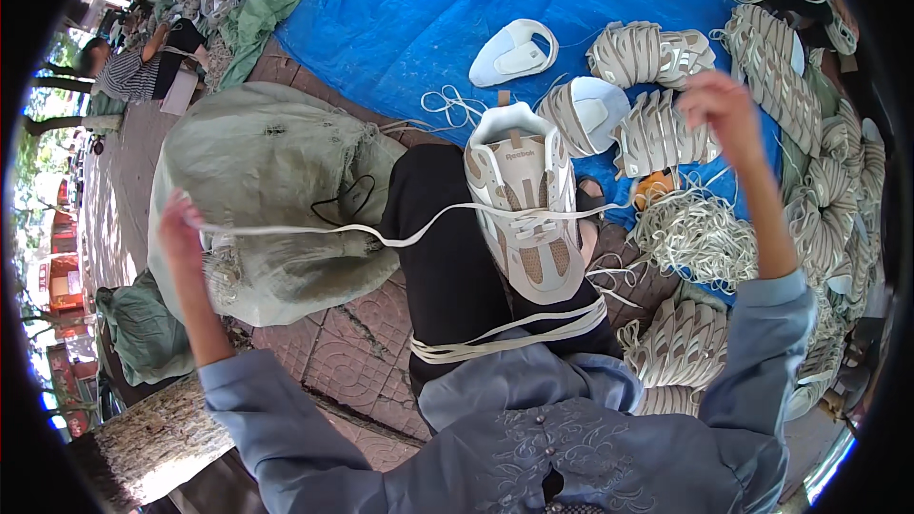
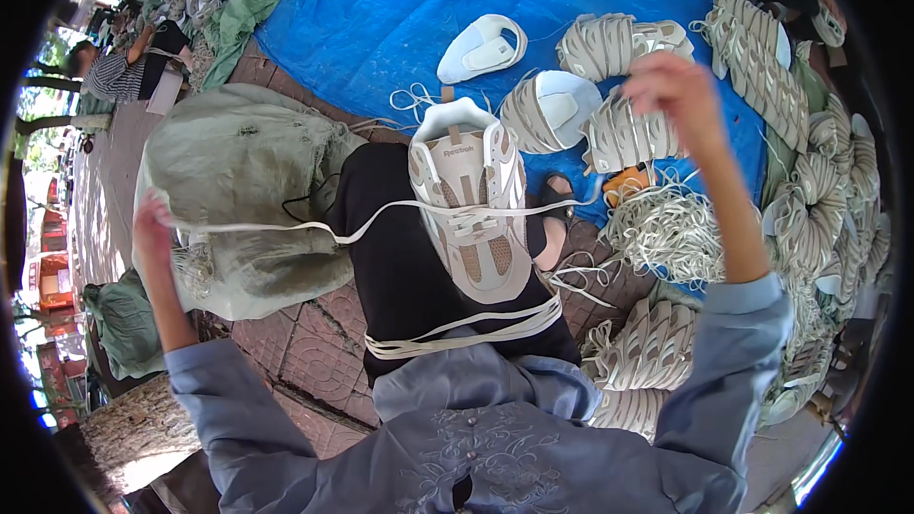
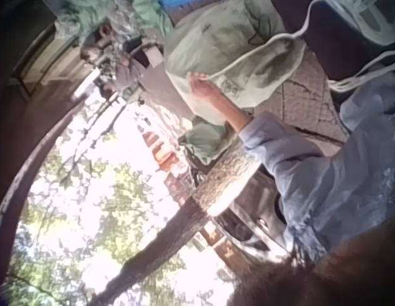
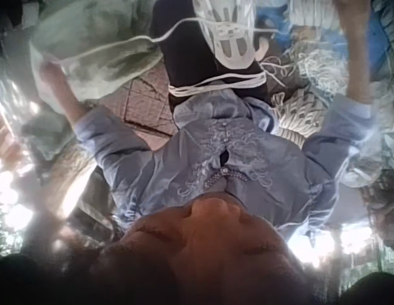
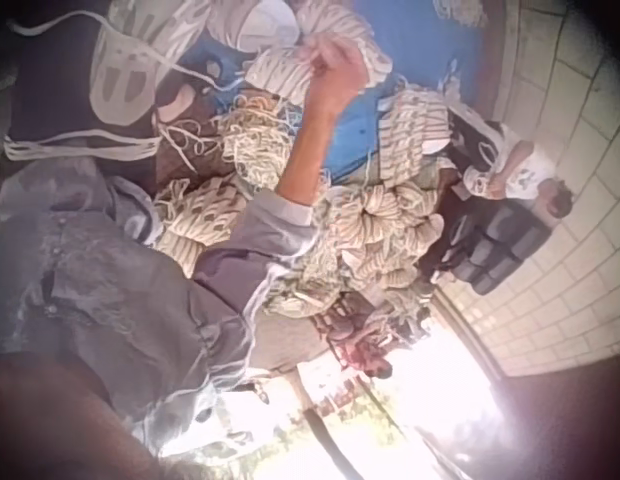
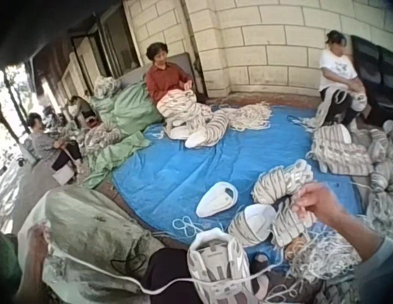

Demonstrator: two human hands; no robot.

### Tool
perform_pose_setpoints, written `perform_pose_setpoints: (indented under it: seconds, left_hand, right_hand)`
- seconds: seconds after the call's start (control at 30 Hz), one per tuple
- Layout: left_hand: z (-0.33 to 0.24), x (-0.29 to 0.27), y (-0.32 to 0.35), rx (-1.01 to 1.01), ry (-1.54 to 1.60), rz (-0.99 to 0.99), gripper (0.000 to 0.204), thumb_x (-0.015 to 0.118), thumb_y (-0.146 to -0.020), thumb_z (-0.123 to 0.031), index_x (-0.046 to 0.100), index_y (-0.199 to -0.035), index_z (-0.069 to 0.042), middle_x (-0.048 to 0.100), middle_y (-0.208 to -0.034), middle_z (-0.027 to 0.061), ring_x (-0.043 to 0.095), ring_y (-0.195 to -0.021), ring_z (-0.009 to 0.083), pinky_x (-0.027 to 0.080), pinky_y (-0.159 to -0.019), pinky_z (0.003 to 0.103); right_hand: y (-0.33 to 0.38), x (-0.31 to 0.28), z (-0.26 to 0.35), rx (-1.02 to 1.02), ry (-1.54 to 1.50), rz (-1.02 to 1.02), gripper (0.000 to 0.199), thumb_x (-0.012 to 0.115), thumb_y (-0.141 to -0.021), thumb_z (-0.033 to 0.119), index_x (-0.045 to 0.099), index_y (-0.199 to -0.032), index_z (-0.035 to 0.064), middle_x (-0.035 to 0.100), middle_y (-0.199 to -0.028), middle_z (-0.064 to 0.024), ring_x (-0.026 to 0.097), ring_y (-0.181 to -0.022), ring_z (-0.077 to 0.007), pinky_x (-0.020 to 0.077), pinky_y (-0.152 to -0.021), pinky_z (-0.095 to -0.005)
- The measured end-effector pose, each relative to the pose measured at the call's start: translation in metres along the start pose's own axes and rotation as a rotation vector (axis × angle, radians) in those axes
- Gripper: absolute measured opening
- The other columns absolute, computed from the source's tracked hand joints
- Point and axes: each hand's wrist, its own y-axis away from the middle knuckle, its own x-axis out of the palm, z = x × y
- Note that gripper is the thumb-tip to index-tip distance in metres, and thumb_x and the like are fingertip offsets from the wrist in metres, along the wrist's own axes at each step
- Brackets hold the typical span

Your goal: The person threads a white shoelace through the eyelets of a white sneaker held in their lap. They repeatedly pull the lace ends to tighten the lacing and adjust the fit, working on a single shoe throughout the clip.

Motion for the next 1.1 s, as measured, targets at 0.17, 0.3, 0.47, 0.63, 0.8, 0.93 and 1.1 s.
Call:
perform_pose_setpoints:
  seconds: [0.17,0.3,0.47,0.63,0.8,0.93,1.1]
  left_hand:
    - [0.021,0.239,0.126,-0.199,-0.135,0.288,0.015,0.052,-0.081,-0.009,0.06,-0.091,-0.002,0.056,-0.071,0.0012,0.035,-0.044,0.0017,0.025,-0.036,0.017]
    - [0.056,0.296,0.167,0.196,-0.547,0.413,0.008,0.056,-0.077,-0.003,0.06,-0.083,0.0,0.059,-0.068,0.0055,0.052,-0.054,0.008,0.041,-0.05,0.022]
    - [0.069,0.306,0.194,0.191,-0.656,0.487,0.006,0.057,-0.074,0.0,0.059,-0.079,0.0,0.059,-0.07,0.0118,0.058,-0.06,0.0203,0.045,-0.053,0.027]
    - [0.07,0.314,0.206,0.395,-0.884,0.473,0.005,0.057,-0.073,0.0,0.056,-0.077,-0.003,0.057,-0.066,0.0121,0.058,-0.06,0.028,0.045,-0.05,0.034]
    - [0.075,0.319,0.206,0.455,-0.85,0.408,0.007,0.058,-0.071,0.0,0.054,-0.076,-0.004,0.054,-0.063,0.0108,0.056,-0.056,0.0268,0.044,-0.047,0.034]
    - [0.076,0.319,0.214,0.608,-0.986,0.421,0.011,0.058,-0.066,-0.001,0.051,-0.074,-0.004,0.049,-0.062,0.0076,0.054,-0.056,0.0228,0.044,-0.047,0.034]
    - [0.078,0.323,0.218,0.906,-1.186,0.431,0.015,0.057,-0.065,-0.009,0.051,-0.078,-0.004,0.046,-0.062,0.0035,0.05,-0.057,0.0161,0.042,-0.05,0.026]
  right_hand:
    - [0.026,0.164,-0.028,0.178,0.097,0.422,0.006,0.059,-0.069,0.001,0.062,-0.075,-0.0001,0.059,-0.064,-0.0031,0.055,-0.051,-0.0075,0.04,-0.045,-0.0196]
    - [0.043,0.191,-0.025,0.246,0.165,0.481,0.007,0.06,-0.068,-0.001,0.061,-0.075,-0.0015,0.059,-0.065,-0.0034,0.056,-0.051,-0.0077,0.0391,-0.044,-0.019]
    - [0.045,0.181,-0.023,0.376,0.049,0.491,0.009,0.06,-0.069,-0.003,0.062,-0.078,-0.0014,0.06,-0.066,-0.0046,0.058,-0.051,-0.0093,0.0369,-0.041,-0.0188]
    - [0.047,0.182,-0.031,0.373,-0.001,0.481,0.01,0.061,-0.069,-0.003,0.062,-0.079,-0.0017,0.06,-0.067,-0.005,0.058,-0.051,-0.0095,0.0359,-0.041,-0.0188]
    - [0.05,0.183,-0.033,0.32,0.015,0.464,0.009,0.062,-0.069,-0.003,0.062,-0.078,-0.0016,0.06,-0.068,-0.0053,0.057,-0.051,-0.009,0.038,-0.042,-0.0188]
    - [0.056,0.184,-0.035,0.314,-0.023,0.434,0.007,0.063,-0.069,-0.002,0.062,-0.077,-0.002,0.06,-0.067,-0.0049,0.056,-0.051,-0.0082,0.0394,-0.043,-0.0183]
    - [0.063,0.188,-0.033,0.371,-0.097,0.406,0.006,0.062,-0.07,-0.002,0.062,-0.076,-0.0015,0.059,-0.064,-0.0039,0.053,-0.048,-0.0077,0.0392,-0.043,-0.0177]
